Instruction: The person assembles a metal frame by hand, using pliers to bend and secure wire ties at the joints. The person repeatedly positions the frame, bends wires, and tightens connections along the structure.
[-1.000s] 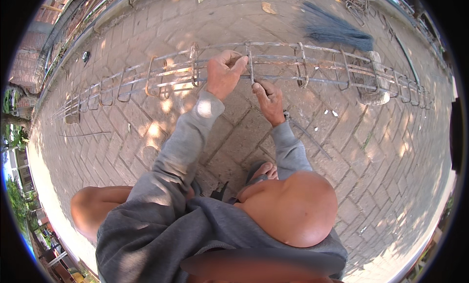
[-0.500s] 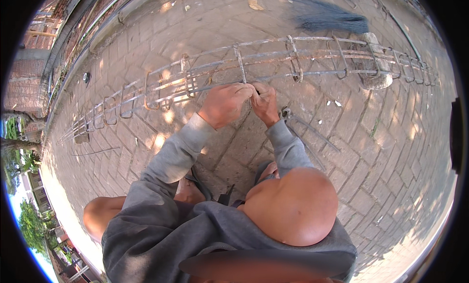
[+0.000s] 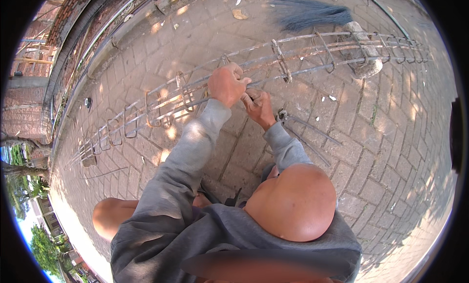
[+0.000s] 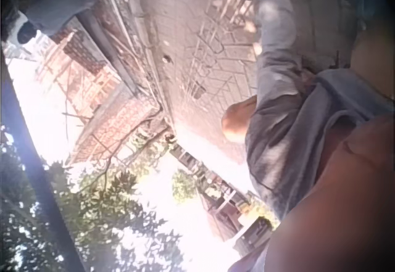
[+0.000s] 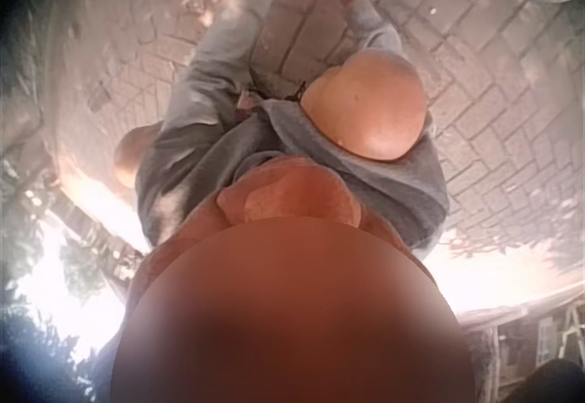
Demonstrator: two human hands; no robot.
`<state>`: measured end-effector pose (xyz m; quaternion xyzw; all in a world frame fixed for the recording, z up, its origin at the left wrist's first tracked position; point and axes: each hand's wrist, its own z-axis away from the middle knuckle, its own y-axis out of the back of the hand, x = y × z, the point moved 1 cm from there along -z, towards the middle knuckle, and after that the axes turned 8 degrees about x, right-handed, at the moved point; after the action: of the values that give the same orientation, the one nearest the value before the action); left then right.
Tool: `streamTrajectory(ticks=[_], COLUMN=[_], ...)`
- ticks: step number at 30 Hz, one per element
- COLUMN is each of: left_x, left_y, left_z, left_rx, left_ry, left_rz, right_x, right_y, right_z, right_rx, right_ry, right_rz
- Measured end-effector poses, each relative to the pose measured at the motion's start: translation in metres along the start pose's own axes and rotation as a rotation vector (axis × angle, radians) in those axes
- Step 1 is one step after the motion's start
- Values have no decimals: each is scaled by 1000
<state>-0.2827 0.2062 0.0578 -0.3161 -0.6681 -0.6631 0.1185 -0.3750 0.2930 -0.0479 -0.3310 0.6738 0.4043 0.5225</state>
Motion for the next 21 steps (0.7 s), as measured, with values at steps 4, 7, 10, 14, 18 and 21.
streamTrajectory(ticks=[4,7,10,14,18,21], left_x=[6,11,11,-10,-54,-87], left_y=[4,3,-7,-17,-32,-62], left_z=[-6,-8,-4,24,96,119], left_rx=[-29,54,124,478,541,284], left_ry=[143,174,196,-156,-175,310], left_rz=[-188,-311,-359,-65,269,563], right_x=[-6,-8,-6,-3,-5,-9], right_y=[3,5,3,-2,1,6], right_z=[1,1,-1,-3,1,5], right_rx=[28,12,-8,44,75,8], right_ry=[83,113,106,120,164,70], right_rz=[-34,-23,-2,-115,-61,18])
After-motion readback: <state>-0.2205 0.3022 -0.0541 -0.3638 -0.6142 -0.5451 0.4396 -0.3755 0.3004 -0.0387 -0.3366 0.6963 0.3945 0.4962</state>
